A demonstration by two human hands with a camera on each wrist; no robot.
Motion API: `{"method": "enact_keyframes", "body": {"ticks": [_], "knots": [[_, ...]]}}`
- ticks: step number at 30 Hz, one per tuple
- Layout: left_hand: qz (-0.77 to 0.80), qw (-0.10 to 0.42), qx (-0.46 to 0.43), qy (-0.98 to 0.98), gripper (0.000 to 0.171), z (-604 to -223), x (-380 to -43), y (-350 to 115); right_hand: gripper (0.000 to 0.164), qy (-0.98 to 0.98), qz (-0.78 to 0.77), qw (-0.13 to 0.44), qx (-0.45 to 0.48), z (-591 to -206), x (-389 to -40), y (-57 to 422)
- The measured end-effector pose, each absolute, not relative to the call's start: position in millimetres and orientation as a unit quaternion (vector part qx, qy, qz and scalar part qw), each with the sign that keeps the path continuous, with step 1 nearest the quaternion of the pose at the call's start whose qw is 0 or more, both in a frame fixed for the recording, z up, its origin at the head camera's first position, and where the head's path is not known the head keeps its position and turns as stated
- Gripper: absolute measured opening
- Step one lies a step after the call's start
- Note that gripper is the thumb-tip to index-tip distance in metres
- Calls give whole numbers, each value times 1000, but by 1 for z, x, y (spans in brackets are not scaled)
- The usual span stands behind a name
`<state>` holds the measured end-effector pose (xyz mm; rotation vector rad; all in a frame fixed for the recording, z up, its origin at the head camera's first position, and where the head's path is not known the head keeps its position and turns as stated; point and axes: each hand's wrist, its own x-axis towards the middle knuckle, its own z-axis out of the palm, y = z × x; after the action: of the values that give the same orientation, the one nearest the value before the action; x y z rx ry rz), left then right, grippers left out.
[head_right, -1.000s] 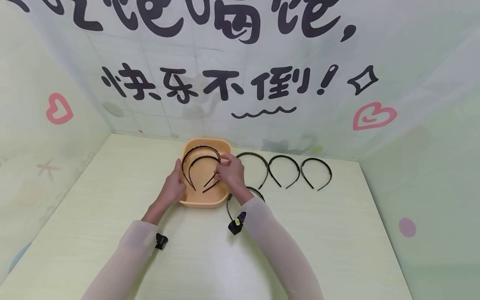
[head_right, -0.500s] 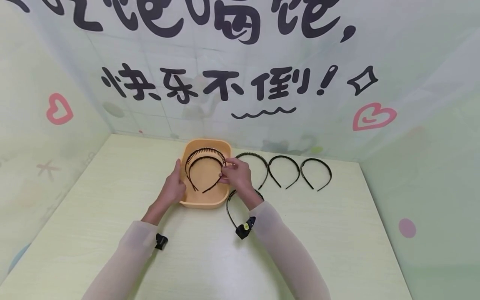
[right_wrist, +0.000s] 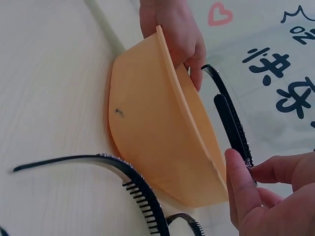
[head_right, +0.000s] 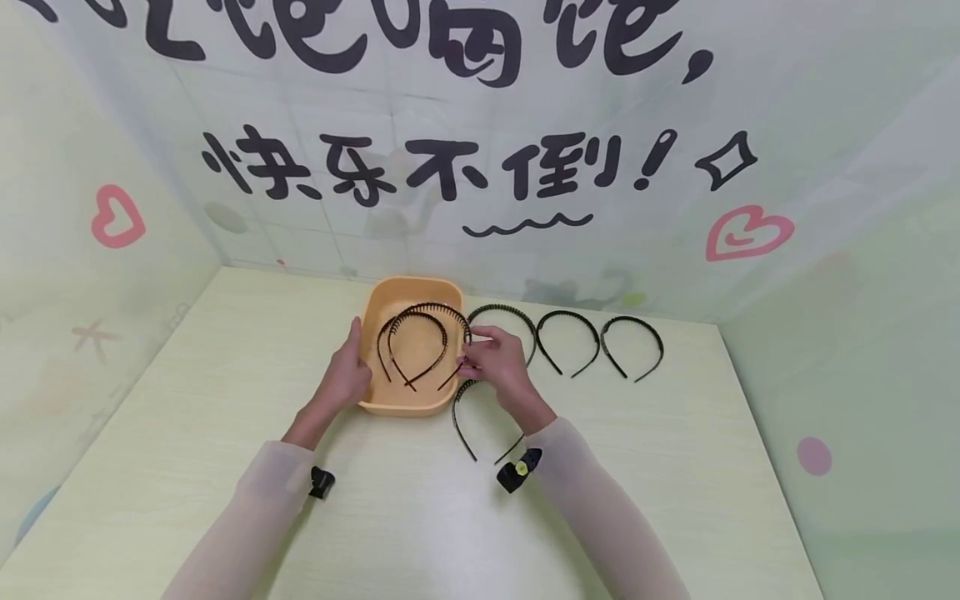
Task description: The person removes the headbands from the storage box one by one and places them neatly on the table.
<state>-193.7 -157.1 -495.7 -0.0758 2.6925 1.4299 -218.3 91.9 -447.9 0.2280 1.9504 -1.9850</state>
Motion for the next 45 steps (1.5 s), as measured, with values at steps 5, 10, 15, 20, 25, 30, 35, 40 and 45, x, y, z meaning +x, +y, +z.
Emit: {"method": "enact_keyframes", "body": {"ticks": [5, 10, 15, 20, 25, 30, 35, 40, 45], "knots": [[467, 48, -27, 882, 84, -496, -194, -158, 42, 691, -696, 178, 81, -449, -213, 103], [468, 47, -27, 882, 84, -497, -193, -158, 44, 690, -696, 181, 75, -451, -209, 116], [470, 44, -19, 881, 83, -496, -192, -159, 45, 698, -689, 179, 81, -454, -206, 131], [471, 43, -18, 881, 83, -495, -192, -159, 44, 704, -681, 176, 94, -458, -203, 148], [471, 44, -15, 881, 82, -495, -192, -159, 44, 703, -681, 176, 101, -464, -199, 164], [467, 45, -17, 883, 82, -494, -192, -159, 46, 702, -683, 177, 100, -467, -196, 177], [468, 42, -17, 883, 82, -494, -192, -159, 47, 699, -685, 176, 106, -468, -194, 191], [469, 46, -21, 882, 82, -495, -193, -158, 47, 695, -689, 170, 114, -474, -191, 205], [465, 53, -27, 883, 83, -496, -194, -158, 46, 696, -688, 165, 125, -480, -188, 219]]}}
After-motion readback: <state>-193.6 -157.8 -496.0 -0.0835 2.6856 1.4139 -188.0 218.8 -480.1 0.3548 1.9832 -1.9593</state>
